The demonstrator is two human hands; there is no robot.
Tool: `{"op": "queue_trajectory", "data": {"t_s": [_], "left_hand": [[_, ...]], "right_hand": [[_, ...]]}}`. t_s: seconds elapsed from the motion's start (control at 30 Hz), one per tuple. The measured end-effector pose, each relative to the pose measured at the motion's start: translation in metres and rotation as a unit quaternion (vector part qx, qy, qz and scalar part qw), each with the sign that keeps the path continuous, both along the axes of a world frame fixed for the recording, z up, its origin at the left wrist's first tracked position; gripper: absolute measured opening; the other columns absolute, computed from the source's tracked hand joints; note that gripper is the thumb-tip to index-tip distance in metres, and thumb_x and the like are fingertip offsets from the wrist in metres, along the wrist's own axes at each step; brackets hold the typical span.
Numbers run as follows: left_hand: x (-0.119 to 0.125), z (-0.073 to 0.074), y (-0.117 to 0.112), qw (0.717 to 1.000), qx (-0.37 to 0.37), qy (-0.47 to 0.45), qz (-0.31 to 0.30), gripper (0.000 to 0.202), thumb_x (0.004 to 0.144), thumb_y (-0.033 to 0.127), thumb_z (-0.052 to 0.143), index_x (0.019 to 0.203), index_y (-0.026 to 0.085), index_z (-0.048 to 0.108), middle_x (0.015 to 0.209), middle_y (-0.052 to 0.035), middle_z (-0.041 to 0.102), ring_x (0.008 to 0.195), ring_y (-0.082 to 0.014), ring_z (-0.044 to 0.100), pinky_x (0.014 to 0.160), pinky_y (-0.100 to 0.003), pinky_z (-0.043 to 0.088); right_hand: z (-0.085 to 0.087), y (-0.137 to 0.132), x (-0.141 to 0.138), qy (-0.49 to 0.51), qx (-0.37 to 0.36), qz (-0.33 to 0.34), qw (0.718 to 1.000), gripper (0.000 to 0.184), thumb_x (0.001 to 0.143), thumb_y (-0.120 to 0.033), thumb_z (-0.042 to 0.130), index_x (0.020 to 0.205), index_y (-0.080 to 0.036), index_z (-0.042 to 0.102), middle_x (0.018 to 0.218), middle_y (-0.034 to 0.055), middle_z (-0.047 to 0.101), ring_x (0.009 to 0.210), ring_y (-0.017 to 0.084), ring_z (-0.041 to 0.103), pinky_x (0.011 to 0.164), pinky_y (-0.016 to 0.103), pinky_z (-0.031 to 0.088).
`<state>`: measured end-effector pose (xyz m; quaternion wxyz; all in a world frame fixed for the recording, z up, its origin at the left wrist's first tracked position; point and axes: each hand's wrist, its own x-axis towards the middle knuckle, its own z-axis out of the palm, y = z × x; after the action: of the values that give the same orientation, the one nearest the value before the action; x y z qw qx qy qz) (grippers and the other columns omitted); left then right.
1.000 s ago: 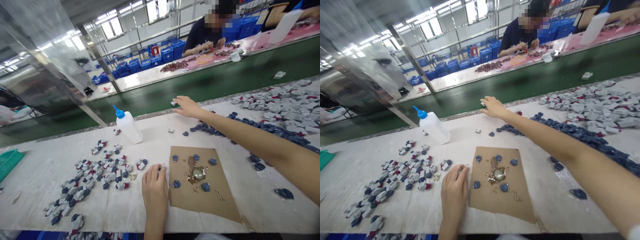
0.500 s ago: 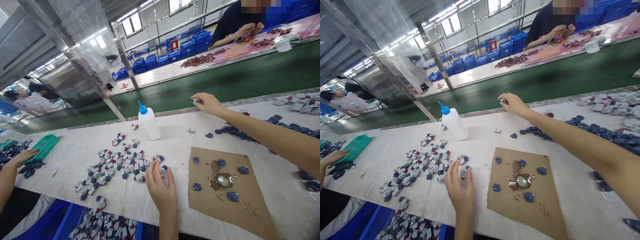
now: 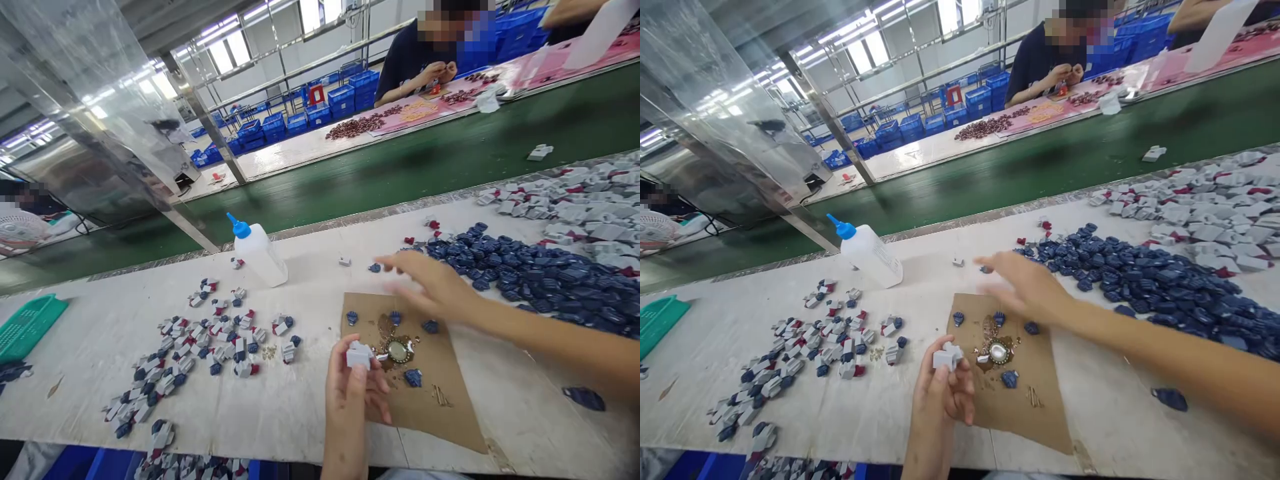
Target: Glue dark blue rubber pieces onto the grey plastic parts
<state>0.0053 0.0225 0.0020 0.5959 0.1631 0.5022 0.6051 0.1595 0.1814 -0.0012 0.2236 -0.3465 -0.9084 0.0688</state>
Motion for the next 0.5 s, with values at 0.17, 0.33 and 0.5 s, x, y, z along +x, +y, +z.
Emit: {"op": "queue_trajectory", "data": {"t_s": [0.17, 0.33, 0.5], "left_hand": [[-0.007, 0.003, -0.017, 0.997, 0.014, -0.076, 0.021, 0.039, 0.073, 0.034, 0.064, 0.11, 0.021, 0.06, 0.082, -0.0038, 0.063, 0.065, -0.013, 0.057, 0.041, -0.017, 0.046], [-0.01, -0.007, -0.038, 0.996, -0.028, -0.07, 0.049, 0.036, 0.077, 0.039, 0.061, 0.107, 0.019, 0.062, 0.084, -0.0046, 0.062, 0.061, -0.0114, 0.054, 0.04, -0.017, 0.045], [-0.026, -0.013, -0.049, 0.996, -0.044, -0.014, 0.075, 0.031, 0.077, 0.039, 0.065, 0.102, 0.022, 0.064, 0.082, -0.002, 0.06, 0.057, -0.0096, 0.052, 0.038, -0.016, 0.043]], "right_hand": [[-0.013, 0.051, -0.012, -0.173, -0.06, -0.081, 0.98, 0.033, 0.089, -0.033, 0.041, 0.099, -0.016, 0.067, 0.097, 0.0119, 0.067, 0.081, 0.026, 0.065, 0.057, 0.031, 0.043], [-0.013, 0.047, -0.022, -0.18, -0.096, -0.085, 0.975, 0.031, 0.088, -0.031, 0.041, 0.106, -0.015, 0.061, 0.106, 0.0129, 0.067, 0.083, 0.026, 0.064, 0.056, 0.03, 0.037], [-0.008, 0.055, -0.036, -0.166, -0.131, -0.1, 0.972, 0.042, 0.09, -0.043, 0.042, 0.118, -0.014, 0.054, 0.108, 0.016, 0.066, 0.089, 0.03, 0.062, 0.059, 0.032, 0.036]]}}
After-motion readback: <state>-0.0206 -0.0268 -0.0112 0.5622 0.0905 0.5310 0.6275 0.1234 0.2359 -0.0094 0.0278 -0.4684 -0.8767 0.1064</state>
